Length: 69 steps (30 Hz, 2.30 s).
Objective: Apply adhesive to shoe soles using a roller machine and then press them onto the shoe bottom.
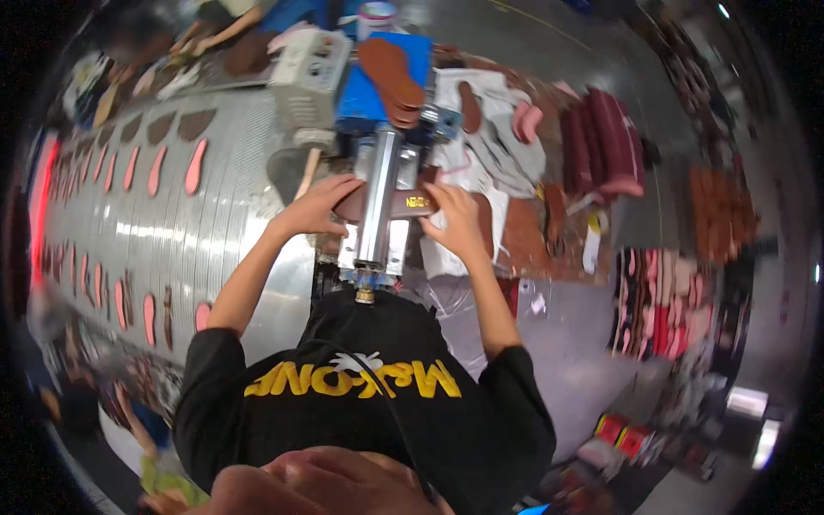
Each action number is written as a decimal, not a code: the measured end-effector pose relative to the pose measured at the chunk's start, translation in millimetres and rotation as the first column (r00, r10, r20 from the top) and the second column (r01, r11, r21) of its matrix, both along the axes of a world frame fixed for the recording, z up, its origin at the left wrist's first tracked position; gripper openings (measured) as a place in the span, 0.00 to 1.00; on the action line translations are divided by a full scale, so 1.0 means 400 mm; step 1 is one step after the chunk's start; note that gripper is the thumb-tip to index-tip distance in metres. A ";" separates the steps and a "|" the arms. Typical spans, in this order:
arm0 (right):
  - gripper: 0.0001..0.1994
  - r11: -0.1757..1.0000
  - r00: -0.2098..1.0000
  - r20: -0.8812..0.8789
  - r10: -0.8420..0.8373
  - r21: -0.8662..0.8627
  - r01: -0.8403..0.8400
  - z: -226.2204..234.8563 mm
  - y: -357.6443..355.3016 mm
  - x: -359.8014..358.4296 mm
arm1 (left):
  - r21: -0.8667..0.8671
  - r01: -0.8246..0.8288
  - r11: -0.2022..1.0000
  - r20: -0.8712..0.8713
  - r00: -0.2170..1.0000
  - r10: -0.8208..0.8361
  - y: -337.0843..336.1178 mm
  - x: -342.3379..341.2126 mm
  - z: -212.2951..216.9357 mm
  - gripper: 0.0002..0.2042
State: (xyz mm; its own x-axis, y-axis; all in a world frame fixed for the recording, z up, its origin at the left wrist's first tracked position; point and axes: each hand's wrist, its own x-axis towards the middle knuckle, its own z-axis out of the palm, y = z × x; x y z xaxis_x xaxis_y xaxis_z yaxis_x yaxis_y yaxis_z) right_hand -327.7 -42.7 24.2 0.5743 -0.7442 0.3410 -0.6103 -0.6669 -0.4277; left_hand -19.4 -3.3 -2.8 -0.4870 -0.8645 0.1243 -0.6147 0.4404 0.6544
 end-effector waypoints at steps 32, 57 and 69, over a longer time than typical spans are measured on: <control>0.11 0.080 0.965 -0.209 -0.160 0.971 0.223 -0.649 0.340 -0.328 | 0.931 -0.065 0.358 -0.310 -0.656 0.688 0.601 0.406 -0.576 0.23; 0.11 0.155 0.915 -0.248 -0.318 0.938 0.309 -0.535 0.533 -0.198 | 0.947 -0.016 0.321 -0.270 -0.585 0.765 0.272 0.771 -0.686 0.39; 0.09 -0.075 0.829 -0.329 -0.452 0.940 0.333 -0.511 0.511 -0.237 | 0.990 -0.133 0.045 -0.130 -0.749 0.650 0.251 0.747 -0.685 0.36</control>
